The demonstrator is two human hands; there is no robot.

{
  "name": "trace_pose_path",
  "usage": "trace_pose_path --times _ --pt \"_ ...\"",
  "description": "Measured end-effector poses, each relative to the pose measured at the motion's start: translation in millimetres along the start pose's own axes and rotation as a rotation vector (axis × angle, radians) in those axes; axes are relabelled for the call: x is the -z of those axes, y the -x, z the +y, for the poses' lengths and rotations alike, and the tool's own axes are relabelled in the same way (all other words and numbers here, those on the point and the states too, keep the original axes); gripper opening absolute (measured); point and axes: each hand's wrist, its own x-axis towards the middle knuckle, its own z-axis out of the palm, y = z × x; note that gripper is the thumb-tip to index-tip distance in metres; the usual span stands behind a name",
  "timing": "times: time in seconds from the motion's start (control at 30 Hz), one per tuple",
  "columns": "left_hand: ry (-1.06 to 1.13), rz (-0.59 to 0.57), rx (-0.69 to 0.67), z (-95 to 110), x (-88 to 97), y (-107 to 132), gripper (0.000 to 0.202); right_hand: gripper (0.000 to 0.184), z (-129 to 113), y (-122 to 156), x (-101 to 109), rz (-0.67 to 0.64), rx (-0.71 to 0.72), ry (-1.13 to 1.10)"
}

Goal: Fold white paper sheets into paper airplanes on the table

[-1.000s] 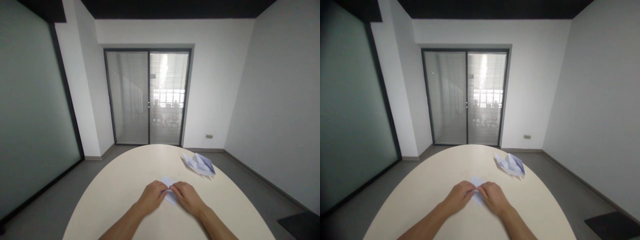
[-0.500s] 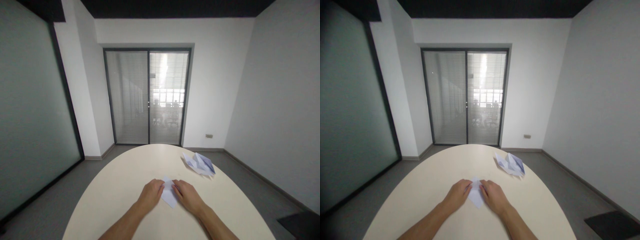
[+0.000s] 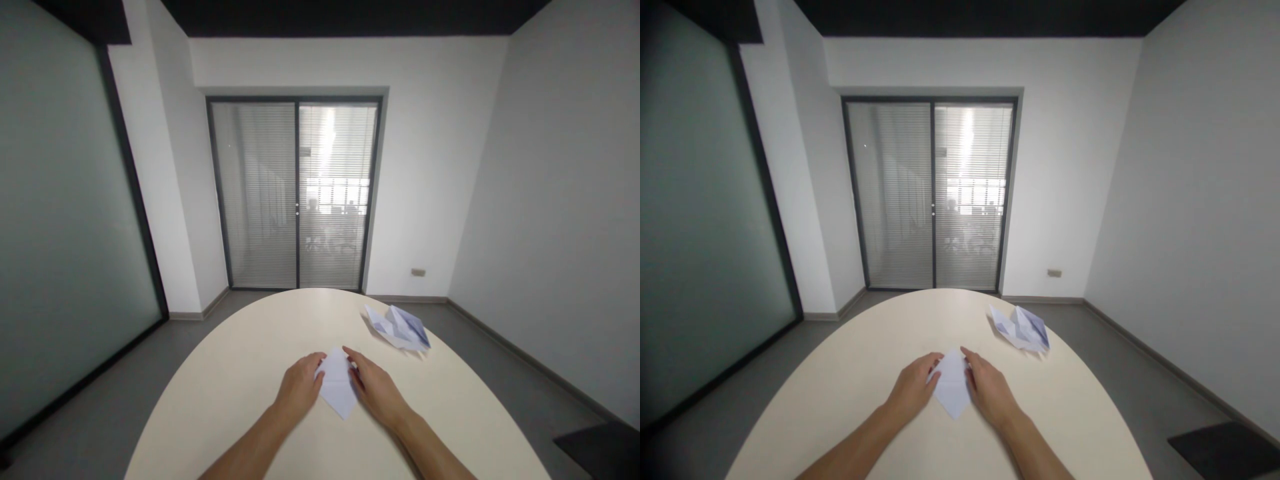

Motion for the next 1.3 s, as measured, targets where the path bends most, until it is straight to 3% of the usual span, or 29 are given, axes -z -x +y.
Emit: trace_pose_path --times 0.37,0.73,0.97,1.1,1.3 --pt "-0.035 0.007 -0.063 -6.5 -7.1 -0.9 0.044 0.043 5.9 -1.5 -1.3 0.006 0.061 0.068" --pt "-0.092 0.030 -0.122 -14.9 -15.4 -2.3 0.038 0.035 0.2 -1.6 1.1 -0.032 0.066 0.137" --pt "-0.100 0.011 -0.187 -13.8 -16.0 -3.9 0.036 0.033 -9.8 -1.9 8.1 -0.110 0.204 0.093" --pt "-0.095 0.004 -0.182 -12.5 -15.6 -4.9 0.035 0.036 -12.1 -1.6 9.6 -0.174 0.271 0.040" --pt "-0.094 -0.009 -0.178 -10.3 -10.5 -4.5 0.034 0.054 -7.0 1.0 8.6 -0.249 0.175 0.044"
